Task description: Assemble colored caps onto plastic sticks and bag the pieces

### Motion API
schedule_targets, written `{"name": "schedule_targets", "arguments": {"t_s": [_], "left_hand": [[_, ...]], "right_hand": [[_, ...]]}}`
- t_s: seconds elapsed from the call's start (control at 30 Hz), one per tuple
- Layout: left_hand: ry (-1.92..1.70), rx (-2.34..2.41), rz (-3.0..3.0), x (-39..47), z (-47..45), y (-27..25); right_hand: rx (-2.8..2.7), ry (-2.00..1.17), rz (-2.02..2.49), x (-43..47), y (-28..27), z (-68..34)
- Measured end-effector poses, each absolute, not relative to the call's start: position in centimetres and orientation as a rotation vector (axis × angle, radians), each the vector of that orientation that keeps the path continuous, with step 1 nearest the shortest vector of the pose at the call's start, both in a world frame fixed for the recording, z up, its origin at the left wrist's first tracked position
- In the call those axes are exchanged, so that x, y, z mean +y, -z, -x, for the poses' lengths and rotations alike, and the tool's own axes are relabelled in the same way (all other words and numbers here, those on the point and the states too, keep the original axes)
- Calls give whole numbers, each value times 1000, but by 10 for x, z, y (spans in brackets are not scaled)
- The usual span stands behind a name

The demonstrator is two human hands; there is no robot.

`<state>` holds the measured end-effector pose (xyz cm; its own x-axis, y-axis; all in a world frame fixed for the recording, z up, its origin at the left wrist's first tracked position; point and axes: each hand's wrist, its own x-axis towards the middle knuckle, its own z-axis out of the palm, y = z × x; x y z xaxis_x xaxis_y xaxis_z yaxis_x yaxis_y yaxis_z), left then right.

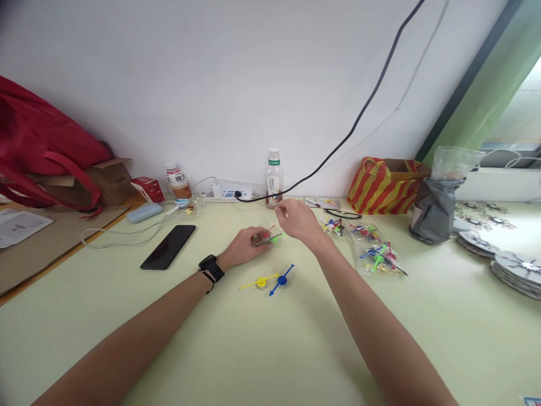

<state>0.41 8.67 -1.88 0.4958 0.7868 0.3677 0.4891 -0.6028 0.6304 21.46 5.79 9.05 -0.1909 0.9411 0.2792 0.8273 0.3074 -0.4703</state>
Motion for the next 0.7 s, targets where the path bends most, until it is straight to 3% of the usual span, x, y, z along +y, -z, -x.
{"name": "schedule_targets", "arguments": {"t_s": [0.23, 0.47, 0.7], "left_hand": [[-915, 1101, -2249, 87, -4, 18], [-975, 992, -2098, 83, -4, 11], [-985, 1008, -2037, 83, -1, 5]], "right_hand": [[-2309, -402, 1402, 53, -99, -229], [-2107, -339, 1190, 50, -108, -225], [-2201, -385, 1261, 57, -99, -227]]}}
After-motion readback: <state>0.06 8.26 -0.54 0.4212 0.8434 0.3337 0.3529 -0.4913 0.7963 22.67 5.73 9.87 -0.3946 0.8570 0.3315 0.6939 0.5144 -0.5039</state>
